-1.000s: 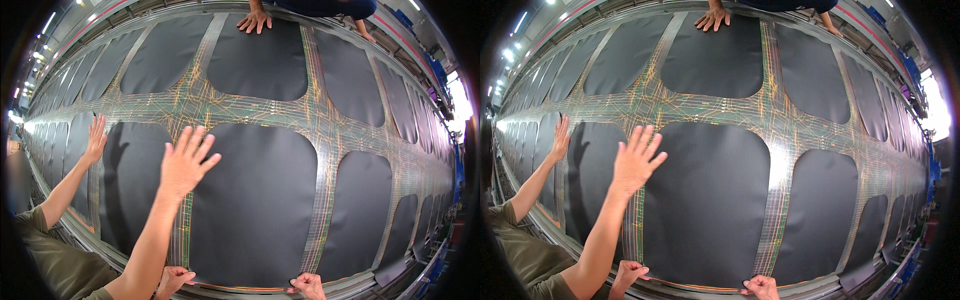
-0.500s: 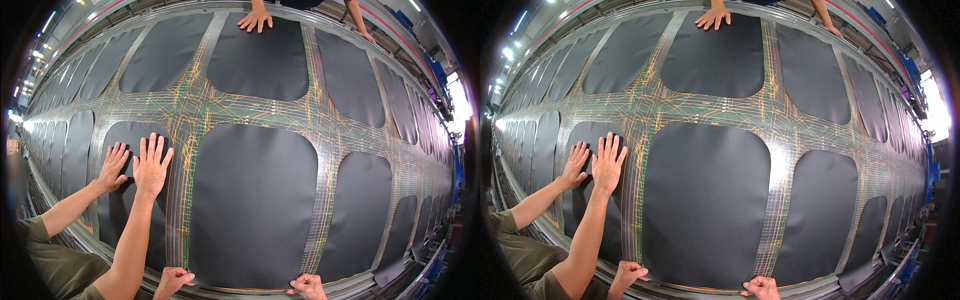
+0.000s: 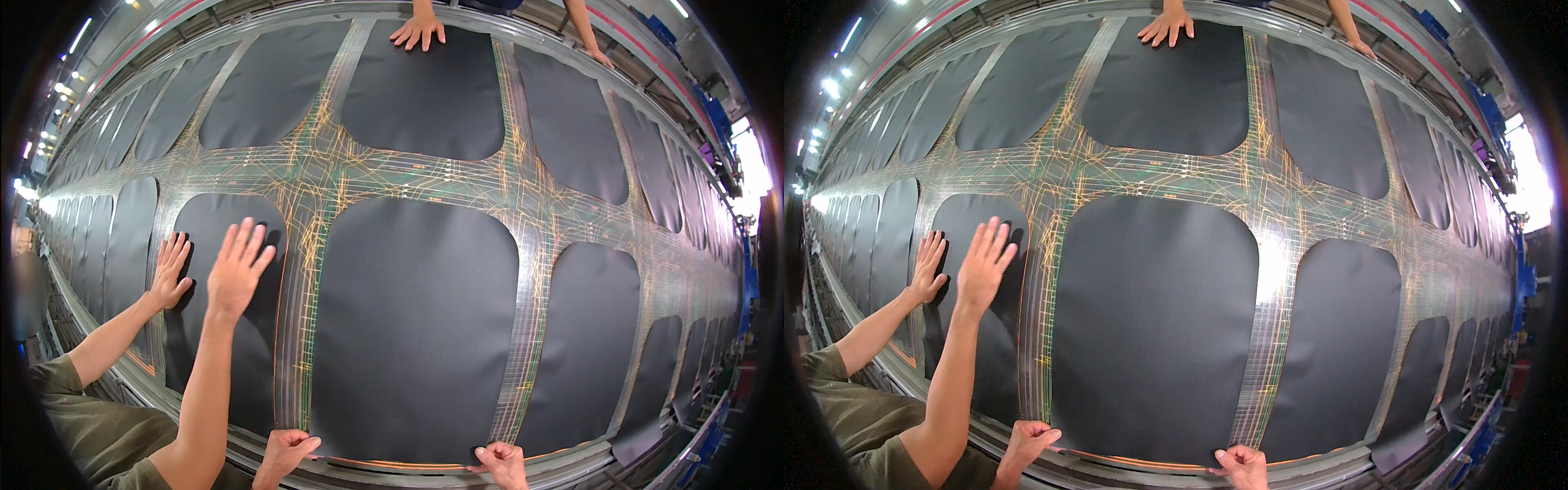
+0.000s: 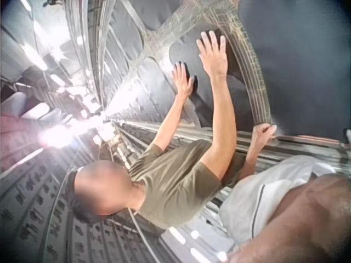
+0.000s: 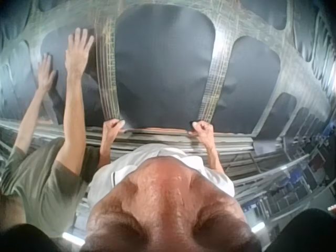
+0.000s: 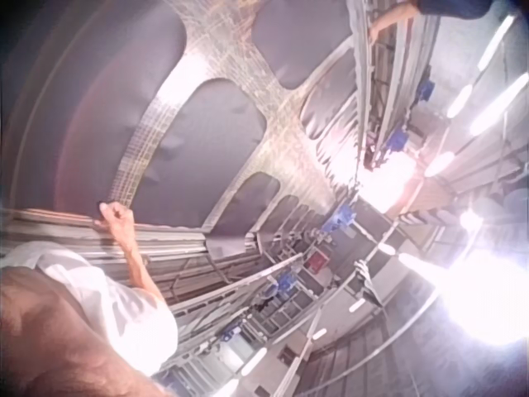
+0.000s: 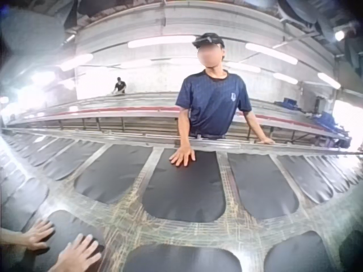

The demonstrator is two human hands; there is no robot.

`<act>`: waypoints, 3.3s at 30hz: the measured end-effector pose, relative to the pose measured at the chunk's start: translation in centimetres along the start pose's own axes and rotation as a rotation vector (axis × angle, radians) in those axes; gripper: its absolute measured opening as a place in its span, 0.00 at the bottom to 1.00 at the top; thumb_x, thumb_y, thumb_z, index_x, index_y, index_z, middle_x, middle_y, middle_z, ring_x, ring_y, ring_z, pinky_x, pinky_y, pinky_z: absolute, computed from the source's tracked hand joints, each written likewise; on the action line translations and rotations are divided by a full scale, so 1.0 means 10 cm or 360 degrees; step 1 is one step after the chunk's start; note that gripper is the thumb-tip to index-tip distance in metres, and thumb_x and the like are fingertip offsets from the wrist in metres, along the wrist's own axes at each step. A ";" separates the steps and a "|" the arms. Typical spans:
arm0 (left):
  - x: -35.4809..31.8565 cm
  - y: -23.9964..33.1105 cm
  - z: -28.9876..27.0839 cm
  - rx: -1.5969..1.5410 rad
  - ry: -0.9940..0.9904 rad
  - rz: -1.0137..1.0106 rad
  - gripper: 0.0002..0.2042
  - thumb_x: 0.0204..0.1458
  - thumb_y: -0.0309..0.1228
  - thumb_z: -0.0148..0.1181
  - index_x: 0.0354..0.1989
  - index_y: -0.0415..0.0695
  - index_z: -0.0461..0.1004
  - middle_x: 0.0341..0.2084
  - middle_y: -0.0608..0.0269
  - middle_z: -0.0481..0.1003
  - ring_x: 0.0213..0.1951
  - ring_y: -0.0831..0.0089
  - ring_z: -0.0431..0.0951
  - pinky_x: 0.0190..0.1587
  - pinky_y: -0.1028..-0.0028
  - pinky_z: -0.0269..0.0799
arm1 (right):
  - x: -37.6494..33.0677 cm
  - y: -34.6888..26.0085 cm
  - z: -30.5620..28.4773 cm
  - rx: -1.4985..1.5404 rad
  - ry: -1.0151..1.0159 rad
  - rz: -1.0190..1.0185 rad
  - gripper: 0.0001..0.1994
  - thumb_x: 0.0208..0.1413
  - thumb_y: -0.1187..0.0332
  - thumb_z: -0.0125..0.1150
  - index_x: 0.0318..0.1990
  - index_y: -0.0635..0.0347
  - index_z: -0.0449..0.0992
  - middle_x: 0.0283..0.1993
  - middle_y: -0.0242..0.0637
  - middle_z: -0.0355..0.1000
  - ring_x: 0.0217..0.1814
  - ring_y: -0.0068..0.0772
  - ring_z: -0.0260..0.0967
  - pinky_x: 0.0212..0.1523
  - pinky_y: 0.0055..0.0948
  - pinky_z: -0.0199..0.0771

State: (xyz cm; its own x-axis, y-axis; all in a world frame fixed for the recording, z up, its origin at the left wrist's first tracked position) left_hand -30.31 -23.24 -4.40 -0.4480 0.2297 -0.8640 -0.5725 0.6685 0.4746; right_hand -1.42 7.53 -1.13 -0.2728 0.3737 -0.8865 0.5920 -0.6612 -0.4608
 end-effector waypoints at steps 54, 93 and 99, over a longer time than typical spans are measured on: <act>0.00 0.07 -0.06 0.0247 -0.0044 -0.0002 0.13 0.47 0.29 0.70 0.16 0.38 0.74 0.11 0.77 0.66 0.17 0.89 0.60 0.19 0.81 0.53 | -0.02 -0.01 -0.03 -0.0342 0.0285 -0.0211 0.12 0.52 0.71 0.68 0.21 0.61 0.72 0.19 0.22 0.63 0.23 0.15 0.57 0.24 0.22 0.58; -0.10 0.11 -0.03 0.0263 -0.0017 0.0117 0.11 0.50 0.28 0.68 0.22 0.36 0.76 0.14 0.74 0.68 0.19 0.87 0.63 0.21 0.80 0.63 | 0.13 0.38 -0.17 -0.0194 0.0206 -0.0159 0.10 0.51 0.68 0.71 0.31 0.66 0.76 0.23 0.29 0.72 0.25 0.16 0.67 0.28 0.23 0.74; -0.13 -0.07 0.05 -0.0106 0.0167 0.0325 0.10 0.55 0.25 0.63 0.26 0.30 0.74 0.21 0.65 0.72 0.22 0.83 0.68 0.28 0.71 0.84 | -0.02 0.33 -0.04 -0.0226 0.0330 -0.0347 0.10 0.53 0.71 0.67 0.34 0.69 0.74 0.26 0.31 0.71 0.27 0.18 0.69 0.28 0.26 0.80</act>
State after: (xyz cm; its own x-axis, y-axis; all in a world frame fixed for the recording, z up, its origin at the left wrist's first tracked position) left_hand -28.90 -23.67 -3.69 -0.6262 0.2784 -0.7283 -0.5051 0.5668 0.6509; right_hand 0.95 5.51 -2.43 -0.2533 0.6304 -0.7338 0.6405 -0.4592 -0.6155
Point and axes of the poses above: each hand's wrist, its own x-axis towards the middle knuckle, its own z-axis out of the palm, y = z × x, the point moved 7 cm from there along x, towards the middle knuckle
